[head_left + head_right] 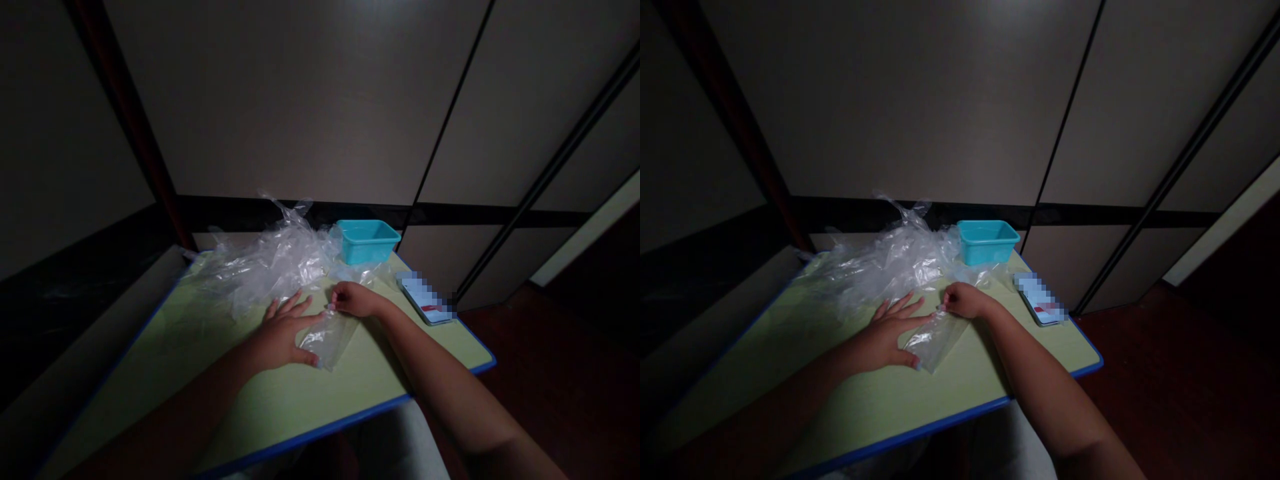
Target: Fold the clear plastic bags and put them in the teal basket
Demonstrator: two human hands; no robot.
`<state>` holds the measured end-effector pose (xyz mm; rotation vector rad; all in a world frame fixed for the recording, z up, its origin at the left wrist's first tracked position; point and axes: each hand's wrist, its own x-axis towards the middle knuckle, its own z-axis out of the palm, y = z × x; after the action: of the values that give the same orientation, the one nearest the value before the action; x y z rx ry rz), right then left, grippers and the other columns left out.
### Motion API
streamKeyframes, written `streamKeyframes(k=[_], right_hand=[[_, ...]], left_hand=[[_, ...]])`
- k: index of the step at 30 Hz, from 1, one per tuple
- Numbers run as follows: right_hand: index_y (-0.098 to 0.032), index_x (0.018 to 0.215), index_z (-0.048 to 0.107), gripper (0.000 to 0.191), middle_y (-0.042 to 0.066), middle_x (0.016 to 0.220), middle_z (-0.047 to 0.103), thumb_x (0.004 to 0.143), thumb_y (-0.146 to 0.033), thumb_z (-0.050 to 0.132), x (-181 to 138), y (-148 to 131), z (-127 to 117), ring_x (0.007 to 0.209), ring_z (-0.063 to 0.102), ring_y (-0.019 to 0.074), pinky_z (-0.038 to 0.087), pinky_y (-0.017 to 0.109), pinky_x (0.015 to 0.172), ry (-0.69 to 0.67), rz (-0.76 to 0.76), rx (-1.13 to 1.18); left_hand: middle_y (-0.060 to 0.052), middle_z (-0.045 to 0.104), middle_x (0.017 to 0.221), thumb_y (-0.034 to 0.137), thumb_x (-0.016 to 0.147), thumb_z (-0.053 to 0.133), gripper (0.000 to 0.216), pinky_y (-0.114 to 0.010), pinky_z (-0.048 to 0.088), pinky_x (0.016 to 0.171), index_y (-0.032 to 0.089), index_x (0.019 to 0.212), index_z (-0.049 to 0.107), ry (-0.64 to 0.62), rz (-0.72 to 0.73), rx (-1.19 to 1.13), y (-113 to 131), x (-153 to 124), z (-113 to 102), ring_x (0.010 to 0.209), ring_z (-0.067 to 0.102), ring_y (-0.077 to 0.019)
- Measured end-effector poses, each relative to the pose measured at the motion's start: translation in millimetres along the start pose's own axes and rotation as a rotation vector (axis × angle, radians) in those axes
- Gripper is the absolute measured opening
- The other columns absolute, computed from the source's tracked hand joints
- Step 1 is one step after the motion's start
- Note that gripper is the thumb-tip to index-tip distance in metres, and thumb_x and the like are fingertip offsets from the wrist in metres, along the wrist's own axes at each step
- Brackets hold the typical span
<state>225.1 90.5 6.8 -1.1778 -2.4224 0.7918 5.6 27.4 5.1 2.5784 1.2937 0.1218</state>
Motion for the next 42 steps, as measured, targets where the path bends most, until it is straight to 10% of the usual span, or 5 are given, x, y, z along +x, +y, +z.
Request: streamKeyframes(k=[12,17,22,29,42], right_hand=[[-0.013,0.068,0.057,0.005,-0.002,0.066,0.050,0.068,-0.014,0.062,-0.1,-3.4,1.9,0.065,0.044,0.0101,0.035,0.021,0.064,0.030,-0.076,-0.118],[-0.018,0.097,0.059,0.035,0.007,0.098,0.052,0.067,-0.032,0.068,-6.3,-9.0,1.4,0.094,0.045,0.0218,0.036,0.035,0.080,0.116,0.041,-0.319],[-0.030,0.134,0.031,0.070,0.011,0.140,0.025,0.072,-0.038,0.062,-12.5,-15.6,1.0,0.128,0.016,0.0321,0.018,0.058,0.095,0.065,0.101,-0.382],[-0.035,0.140,0.007,0.074,0.008,0.149,0.000,0.079,-0.035,0.049,-8.9,-17.5,7.0,0.133,-0.007,0.0321,0.002,0.067,0.094,-0.037,0.200,-0.446],[-0.028,0.142,-0.001,0.063,0.007,0.148,-0.004,0.087,-0.043,0.028,-4.5,-36.4,29.1,0.134,-0.010,0.0266,-0.009,0.064,0.095,-0.027,0.320,-0.605]], left_hand=[[-0.008,0.020,0.146,0.071,0.046,0.065,0.099,-0.058,0.000,0.102,0.036,0.133,0.032,-0.004,0.008,0.035,0.9,0.8,0.1,0.135,0.003,-0.0309],[-0.011,0.019,0.146,0.073,0.044,0.065,0.109,-0.058,0.003,0.103,0.029,0.136,0.027,0.019,0.003,0.048,0.4,0.7,1.9,0.135,0.006,-0.0306],[-0.009,0.017,0.147,0.071,0.049,0.065,0.108,-0.055,0.005,0.104,0.028,0.138,0.022,0.128,0.121,0.072,4.4,-1.6,0.0,0.135,0.008,-0.0293],[-0.009,0.018,0.147,0.070,0.073,0.041,0.090,-0.046,0.003,0.108,0.021,0.141,0.009,0.171,0.341,0.061,22.9,-9.1,-3.9,0.135,0.013,-0.0230],[-0.017,0.008,0.147,0.058,0.085,0.028,0.078,-0.040,0.015,0.109,0.004,0.139,0.012,0.185,0.095,0.036,52.7,-4.1,14.3,0.135,0.002,-0.0246]])
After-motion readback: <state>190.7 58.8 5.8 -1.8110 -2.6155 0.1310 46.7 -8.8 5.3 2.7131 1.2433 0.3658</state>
